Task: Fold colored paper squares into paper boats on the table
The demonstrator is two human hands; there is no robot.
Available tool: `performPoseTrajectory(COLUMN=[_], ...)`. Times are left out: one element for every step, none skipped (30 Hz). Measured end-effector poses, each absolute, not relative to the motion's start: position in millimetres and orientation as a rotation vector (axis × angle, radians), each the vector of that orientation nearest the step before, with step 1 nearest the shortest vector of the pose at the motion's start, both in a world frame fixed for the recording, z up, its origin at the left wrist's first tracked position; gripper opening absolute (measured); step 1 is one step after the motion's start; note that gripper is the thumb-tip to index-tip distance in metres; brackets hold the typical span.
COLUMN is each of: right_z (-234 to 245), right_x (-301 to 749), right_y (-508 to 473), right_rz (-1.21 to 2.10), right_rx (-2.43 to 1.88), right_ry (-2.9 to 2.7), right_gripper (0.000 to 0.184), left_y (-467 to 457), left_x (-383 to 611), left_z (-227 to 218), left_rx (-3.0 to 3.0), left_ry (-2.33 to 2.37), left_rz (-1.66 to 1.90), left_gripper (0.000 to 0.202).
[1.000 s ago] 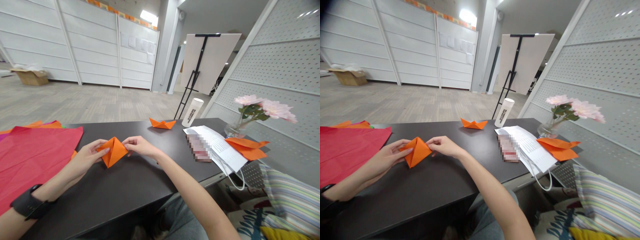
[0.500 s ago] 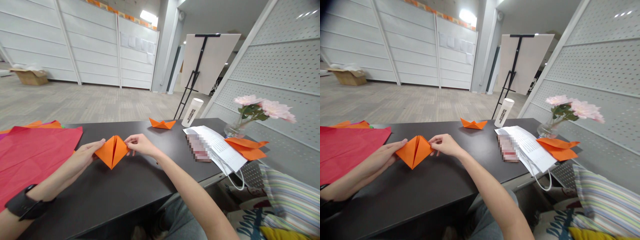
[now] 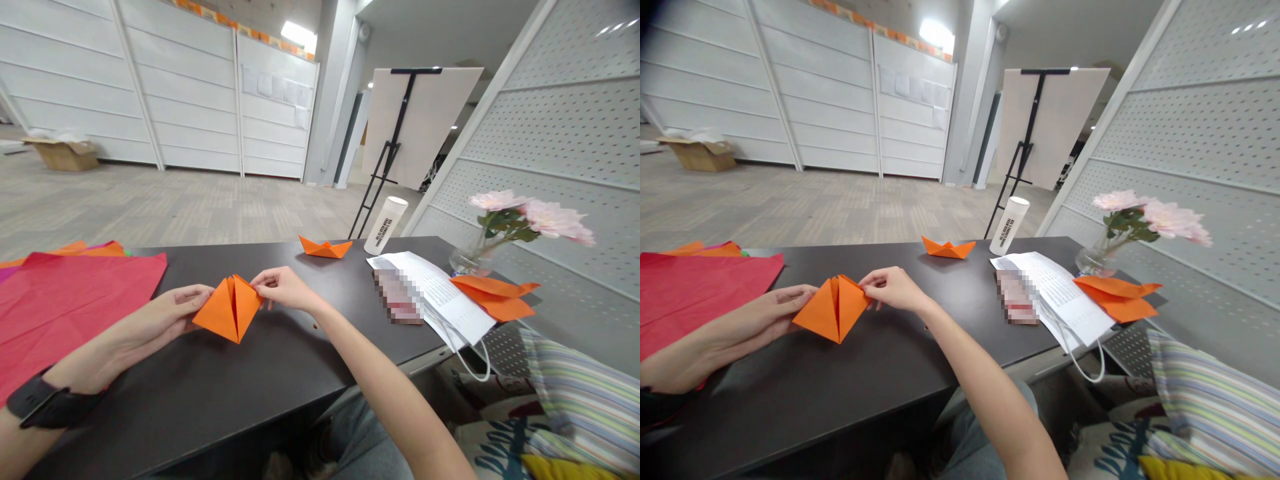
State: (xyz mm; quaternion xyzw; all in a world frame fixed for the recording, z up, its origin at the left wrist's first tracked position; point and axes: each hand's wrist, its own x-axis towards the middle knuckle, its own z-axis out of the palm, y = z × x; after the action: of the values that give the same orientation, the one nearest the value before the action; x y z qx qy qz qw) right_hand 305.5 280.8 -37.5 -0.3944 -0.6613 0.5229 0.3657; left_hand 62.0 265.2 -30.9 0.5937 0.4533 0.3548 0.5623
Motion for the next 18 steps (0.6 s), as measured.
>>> performPoseTrajectory(right_z=[-37.9, -38.2, -38.4, -38.5, -38.7, -39.0, -39.3, -39.7, -40.3, -40.9, -41.6, -42.3, -42.8, -43.3, -43.5, -43.5, -43.2, -42.6], right_x=[305.6, 305.8, 305.9, 306.0, 306.2, 306.3, 306.4, 306.5, 306.5, 306.6, 306.6, 306.6, 306.6, 306.6, 306.7, 306.7, 306.8, 306.9], right_y=[280.9, 280.9, 280.9, 281.0, 281.1, 281.3, 281.6, 281.9, 282.4, 282.9, 283.5, 284.2, 285.0, 285.9, 286.7, 287.5, 288.2, 288.8], right_rz=[1.344, 1.343, 1.343, 1.342, 1.336, 1.323, 1.307, 1.286, 1.266, 1.250, 1.238, 1.228, 1.218, 1.208, 1.198, 1.187, 1.180, 1.174], right_rx=[-1.015, -1.018, -1.023, -1.028, -1.034, -1.043, -1.052, -1.059, -1.062, -1.062, -1.060, -1.057, -1.056, -1.058, -1.059, -1.058, -1.055, -1.051], right_ry=[-1.704, -1.708, -1.712, -1.715, -1.717, -1.718, -1.718, -1.717, -1.713, -1.707, -1.696, -1.681, -1.664, -1.644, -1.626, -1.609, -1.594, -1.582], right_gripper=[0.016, 0.016, 0.016, 0.016, 0.016, 0.016, 0.016, 0.016, 0.016, 0.016, 0.016, 0.016, 0.016, 0.016, 0.016, 0.016, 0.016, 0.015], left_y=[265.7, 266.4, 267.3, 268.2, 269.2, 270.3, 271.4, 272.4, 273.2, 273.8, 274.2, 274.2, 274.1, 273.8, 273.5, 273.2, 272.9, 272.8], left_x=[61.8, 61.5, 61.3, 61.2, 61.2, 61.3, 61.5, 61.6, 61.6, 61.6, 61.5, 61.4, 61.4, 61.4, 61.5, 61.7, 62.1, 62.6], left_z=[-32.0, -32.8, -33.3, -33.5, -33.4, -33.3, -33.1, -32.8, -32.5, -32.2, -31.8, -31.3, -30.8, -30.1, -29.5, -28.8, -28.1, -27.5], left_rx=[1.361, 1.313, 1.284, 1.300, 1.344, 1.402, 1.464, 1.516, 1.548, 1.558, 1.554, 1.541, 1.530, 1.523, 1.521, 1.521, 1.521, 1.517], left_ry=[1.055, 1.038, 1.028, 1.043, 1.063, 1.085, 1.103, 1.121, 1.142, 1.164, 1.187, 1.210, 1.231, 1.247, 1.258, 1.262, 1.262, 1.258], left_rz=[0.812, 0.785, 0.772, 0.805, 0.847, 0.888, 0.923, 0.951, 0.977, 0.998, 1.020, 1.046, 1.073, 1.101, 1.127, 1.150, 1.169, 1.184], left_gripper=[0.038, 0.037, 0.037, 0.039, 0.040, 0.042, 0.044, 0.045, 0.045, 0.045, 0.044, 0.044, 0.043, 0.041, 0.040, 0.039, 0.037, 0.036])
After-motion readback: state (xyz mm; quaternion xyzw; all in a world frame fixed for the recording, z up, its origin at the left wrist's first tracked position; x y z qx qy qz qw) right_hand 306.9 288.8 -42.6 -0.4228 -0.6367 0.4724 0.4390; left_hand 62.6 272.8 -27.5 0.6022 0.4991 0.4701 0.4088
